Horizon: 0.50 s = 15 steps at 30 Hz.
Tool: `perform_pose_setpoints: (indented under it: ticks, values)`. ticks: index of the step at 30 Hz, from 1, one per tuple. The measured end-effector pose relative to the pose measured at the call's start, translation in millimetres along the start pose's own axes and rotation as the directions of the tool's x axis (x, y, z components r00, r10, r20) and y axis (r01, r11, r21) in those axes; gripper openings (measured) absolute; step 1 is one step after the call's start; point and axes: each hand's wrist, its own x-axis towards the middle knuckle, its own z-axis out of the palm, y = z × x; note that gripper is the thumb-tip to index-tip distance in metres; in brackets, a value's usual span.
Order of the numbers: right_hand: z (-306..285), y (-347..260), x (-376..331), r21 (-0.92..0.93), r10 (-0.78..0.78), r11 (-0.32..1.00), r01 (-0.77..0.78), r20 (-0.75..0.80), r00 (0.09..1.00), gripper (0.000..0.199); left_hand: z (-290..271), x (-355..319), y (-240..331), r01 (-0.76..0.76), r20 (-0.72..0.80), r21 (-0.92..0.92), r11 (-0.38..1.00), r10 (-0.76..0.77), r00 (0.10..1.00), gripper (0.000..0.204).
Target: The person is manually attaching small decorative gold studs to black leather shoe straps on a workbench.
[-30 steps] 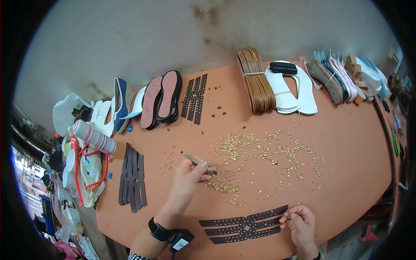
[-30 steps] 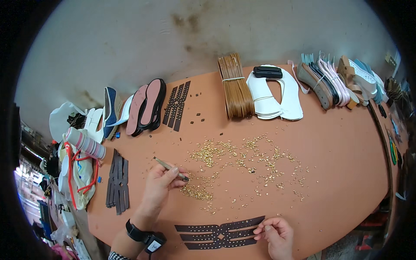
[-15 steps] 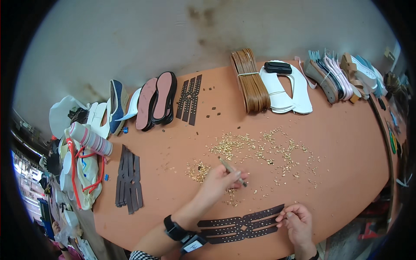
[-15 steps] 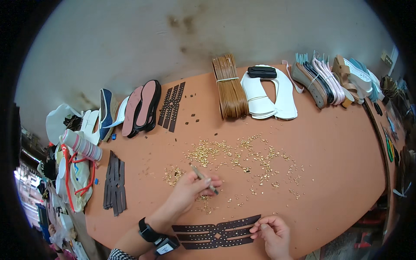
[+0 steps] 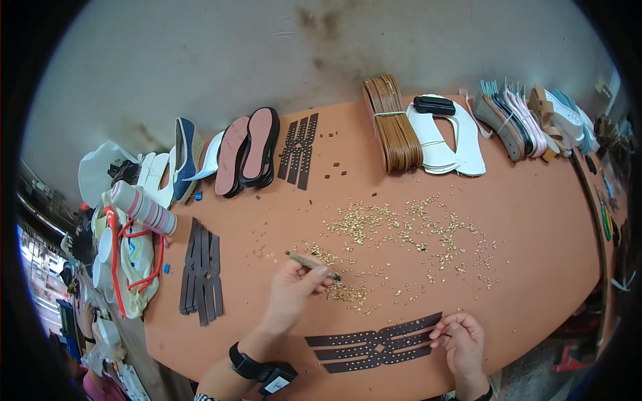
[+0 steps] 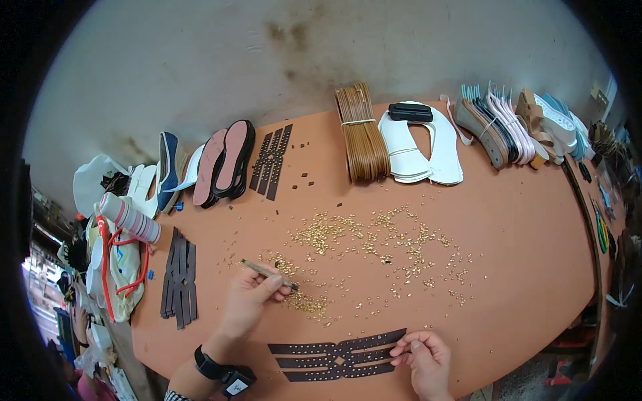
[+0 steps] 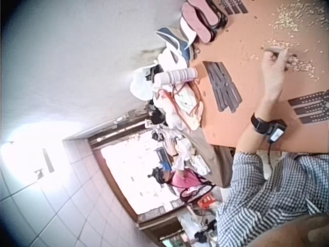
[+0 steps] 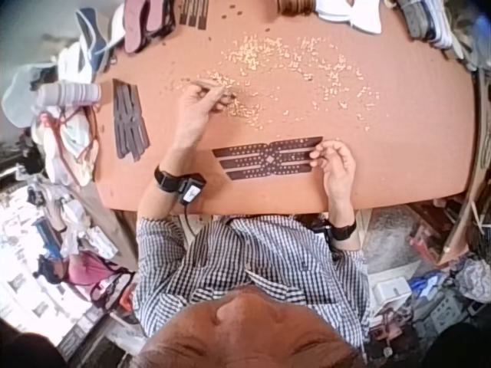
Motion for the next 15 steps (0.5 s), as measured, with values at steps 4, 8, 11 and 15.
perform_pose_setpoints:
  ticks: [4,8,11,15]
  values:
    - [0,1,0,-0.024,-0.002,1.0,0.001,-0.037,0.999,0.012,20,9,-12,-0.085,0.075,-0.038,0.996,0.087,0.993,0.011]
    - [2,2,-1,-0.041,-0.016,0.999,0.016,-0.012,1.0,0.012,27,13,-13,-0.1,0.044,0.015,0.995,0.099,0.994,0.011]
    - [-1,5,0,-0.04,-0.026,0.999,0.026,0.003,1.0,0.012,23,13,-16,-0.087,0.01,0.032,0.996,0.086,0.996,0.012]
    - [0,4,0,-0.015,-0.025,1.0,0.025,-0.015,1.0,0.013,12,7,-14,-0.119,-0.015,0.052,0.991,0.12,0.993,0.012]
